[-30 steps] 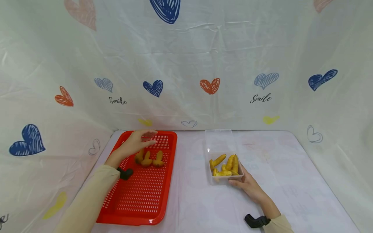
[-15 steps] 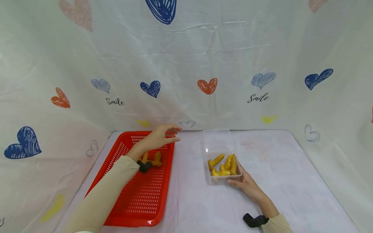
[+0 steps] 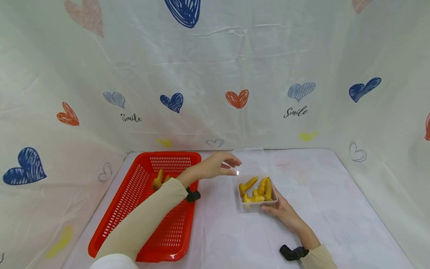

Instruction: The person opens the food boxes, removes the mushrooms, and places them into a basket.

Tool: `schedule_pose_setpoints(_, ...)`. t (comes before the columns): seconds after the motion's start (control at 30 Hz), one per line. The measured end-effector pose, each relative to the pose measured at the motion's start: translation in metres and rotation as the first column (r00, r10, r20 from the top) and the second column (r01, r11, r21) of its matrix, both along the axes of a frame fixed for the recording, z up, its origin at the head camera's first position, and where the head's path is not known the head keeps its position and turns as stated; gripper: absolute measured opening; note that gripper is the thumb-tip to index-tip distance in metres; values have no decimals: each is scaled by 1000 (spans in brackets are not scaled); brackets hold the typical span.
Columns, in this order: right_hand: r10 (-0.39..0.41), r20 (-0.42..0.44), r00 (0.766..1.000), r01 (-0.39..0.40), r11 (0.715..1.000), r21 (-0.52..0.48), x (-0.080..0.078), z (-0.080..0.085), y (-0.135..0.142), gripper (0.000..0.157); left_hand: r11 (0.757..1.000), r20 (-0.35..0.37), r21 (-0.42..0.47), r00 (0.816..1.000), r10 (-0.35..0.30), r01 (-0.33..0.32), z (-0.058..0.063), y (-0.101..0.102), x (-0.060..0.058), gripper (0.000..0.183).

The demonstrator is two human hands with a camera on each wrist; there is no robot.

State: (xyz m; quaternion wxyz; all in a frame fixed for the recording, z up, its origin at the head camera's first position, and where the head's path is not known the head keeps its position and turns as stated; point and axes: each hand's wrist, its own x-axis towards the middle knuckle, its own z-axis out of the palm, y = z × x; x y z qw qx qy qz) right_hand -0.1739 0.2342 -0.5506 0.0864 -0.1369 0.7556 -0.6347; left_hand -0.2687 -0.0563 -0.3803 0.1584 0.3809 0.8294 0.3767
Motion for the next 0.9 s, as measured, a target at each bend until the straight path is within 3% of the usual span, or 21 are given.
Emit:
schedule_pose_setpoints(0.27, -11, 9, 1000, 11, 1000, -3, -1, 1, -1, 96, 988, 124, 28, 980, -153, 151, -23, 35, 0, 34)
schedule_pose_setpoints(0.57, 19, -14, 1000, -19, 1000, -22, -1, 0, 0, 94, 965, 191, 31, 946, -261, 260, -44, 61, 1, 31)
schedule_pose_setpoints(0.73, 24, -29, 999, -24, 999, -20, -2, -1, 2, 93, 955, 208, -2, 934, -291, 298, -54, 71, 4, 29)
schedule_pose_setpoints(0.9, 20, -24, 1000, -21, 999, -38, -2, -1, 2, 93, 952, 185, -52, 939, -289, 303, -60, 78, 7, 28)
